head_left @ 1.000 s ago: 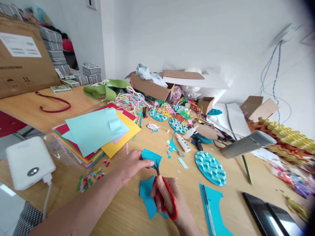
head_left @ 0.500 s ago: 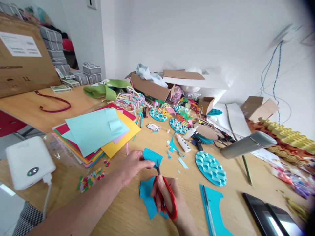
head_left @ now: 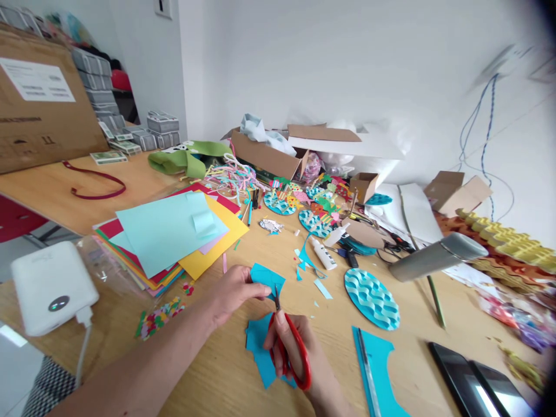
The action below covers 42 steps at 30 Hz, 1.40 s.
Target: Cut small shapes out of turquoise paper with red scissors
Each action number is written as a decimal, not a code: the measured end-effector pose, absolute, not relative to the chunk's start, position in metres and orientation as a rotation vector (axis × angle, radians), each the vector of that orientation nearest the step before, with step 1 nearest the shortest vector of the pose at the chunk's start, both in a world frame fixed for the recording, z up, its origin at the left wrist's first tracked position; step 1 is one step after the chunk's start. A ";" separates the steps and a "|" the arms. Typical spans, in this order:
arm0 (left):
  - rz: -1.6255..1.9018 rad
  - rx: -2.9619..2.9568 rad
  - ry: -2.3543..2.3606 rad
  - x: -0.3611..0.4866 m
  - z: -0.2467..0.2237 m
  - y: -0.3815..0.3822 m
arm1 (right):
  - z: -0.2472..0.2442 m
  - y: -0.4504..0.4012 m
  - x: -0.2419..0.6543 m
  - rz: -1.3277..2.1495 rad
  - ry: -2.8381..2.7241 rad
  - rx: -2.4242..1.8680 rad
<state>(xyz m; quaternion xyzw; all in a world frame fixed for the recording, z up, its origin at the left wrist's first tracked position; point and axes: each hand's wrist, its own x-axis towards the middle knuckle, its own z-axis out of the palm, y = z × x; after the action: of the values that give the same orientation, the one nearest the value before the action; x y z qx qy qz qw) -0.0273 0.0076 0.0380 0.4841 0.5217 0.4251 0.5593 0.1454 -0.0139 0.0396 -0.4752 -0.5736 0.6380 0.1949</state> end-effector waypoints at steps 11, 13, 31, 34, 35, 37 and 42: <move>1.005 1.145 1.245 -0.027 0.037 0.008 | 0.039 -0.013 0.146 1.787 -1.599 -1.351; 1.015 1.123 1.245 -0.027 0.036 0.008 | 0.039 -0.013 0.145 1.782 -1.600 -1.357; 0.989 1.157 1.268 -0.028 0.037 0.008 | 0.033 -0.013 0.145 1.788 -1.592 -1.313; 0.998 1.154 1.274 -0.028 0.038 0.008 | 0.031 -0.013 0.146 1.783 -1.606 -1.295; 0.999 1.161 1.276 -0.028 0.038 0.008 | 0.031 -0.013 0.146 1.783 -1.611 -1.290; 1.000 1.171 1.279 -0.028 0.039 0.009 | 0.031 -0.014 0.147 1.783 -1.616 -1.291; 1.011 1.134 1.289 -0.027 0.038 0.008 | 0.033 -0.014 0.147 1.774 -1.621 -1.333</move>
<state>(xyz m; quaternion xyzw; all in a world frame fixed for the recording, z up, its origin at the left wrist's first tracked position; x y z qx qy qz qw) -0.0269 0.0082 0.0380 0.4776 0.5431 0.4261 0.5434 0.1472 -0.0142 0.0328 -0.4757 -0.5785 0.6331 0.1954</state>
